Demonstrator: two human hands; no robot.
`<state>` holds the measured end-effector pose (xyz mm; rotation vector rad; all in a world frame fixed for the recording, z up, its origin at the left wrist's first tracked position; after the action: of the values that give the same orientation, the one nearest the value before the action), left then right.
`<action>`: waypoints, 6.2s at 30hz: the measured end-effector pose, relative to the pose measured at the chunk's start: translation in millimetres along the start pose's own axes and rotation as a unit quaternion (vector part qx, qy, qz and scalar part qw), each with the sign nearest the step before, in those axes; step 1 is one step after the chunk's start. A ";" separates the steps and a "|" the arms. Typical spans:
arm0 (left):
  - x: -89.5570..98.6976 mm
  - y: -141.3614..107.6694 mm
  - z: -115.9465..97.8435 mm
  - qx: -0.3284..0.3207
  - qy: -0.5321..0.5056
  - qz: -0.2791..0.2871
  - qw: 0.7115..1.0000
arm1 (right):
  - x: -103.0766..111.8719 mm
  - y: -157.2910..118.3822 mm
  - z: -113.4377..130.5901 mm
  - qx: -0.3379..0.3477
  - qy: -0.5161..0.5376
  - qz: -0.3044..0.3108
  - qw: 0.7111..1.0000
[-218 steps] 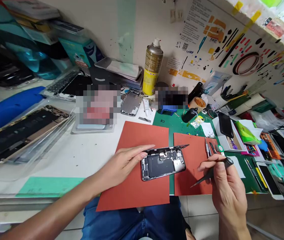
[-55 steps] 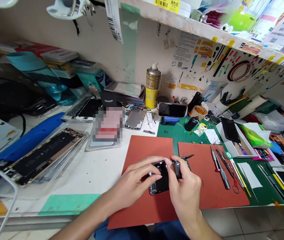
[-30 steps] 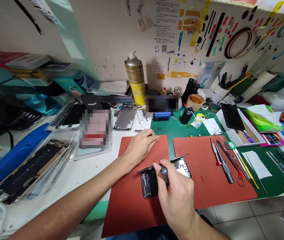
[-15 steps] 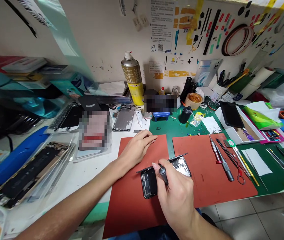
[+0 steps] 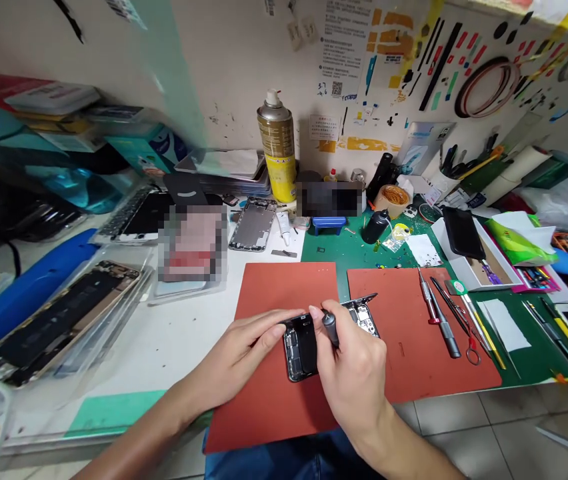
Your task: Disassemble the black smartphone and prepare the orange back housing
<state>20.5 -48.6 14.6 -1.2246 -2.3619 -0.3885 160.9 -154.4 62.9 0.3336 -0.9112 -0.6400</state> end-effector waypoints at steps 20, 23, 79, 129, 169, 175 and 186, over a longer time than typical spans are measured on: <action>-7.8 -0.5 2.5 -0.030 -0.020 -0.014 0.999 | 60.5 -4.9 -41.6 -0.029 0.158 0.071 0.985; -8.1 -0.9 1.1 -0.037 -0.020 -0.012 0.999 | 48.8 -5.6 -38.9 0.018 0.133 0.087 0.987; -11.6 -1.5 -3.2 -0.060 -0.045 0.009 0.997 | 27.5 28.0 9.0 0.223 -0.080 0.237 0.942; -10.9 -7.1 -17.5 -0.174 -0.010 -0.022 0.984 | 33.8 22.9 2.3 0.166 -0.058 0.172 0.969; -9.4 -9.2 -24.4 -0.168 0.027 -0.072 0.983 | 51.5 4.3 -32.4 0.025 -0.006 0.054 0.998; -10.1 -8.3 -27.3 -0.184 0.022 -0.063 0.981 | 58.3 2.4 -40.3 -0.040 0.063 0.012 0.997; -9.6 -7.4 -26.7 -0.194 0.016 -0.068 0.979 | 48.0 -2.0 -44.5 -0.144 0.175 -0.026 0.974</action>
<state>26.2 -71.3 32.3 -1.2079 -2.4201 -0.9438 217.9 -186.6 65.9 0.2008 -0.4649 -0.7235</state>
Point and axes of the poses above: each hand's wrist, its own y-axis towards the middle knuckle, its own x-axis out of the back of the hand, z = x × y, the point moved 8 cm from there along y, towards the middle knuckle, and after that the axes turned 3 degrees about z, right-handed, at the moved point
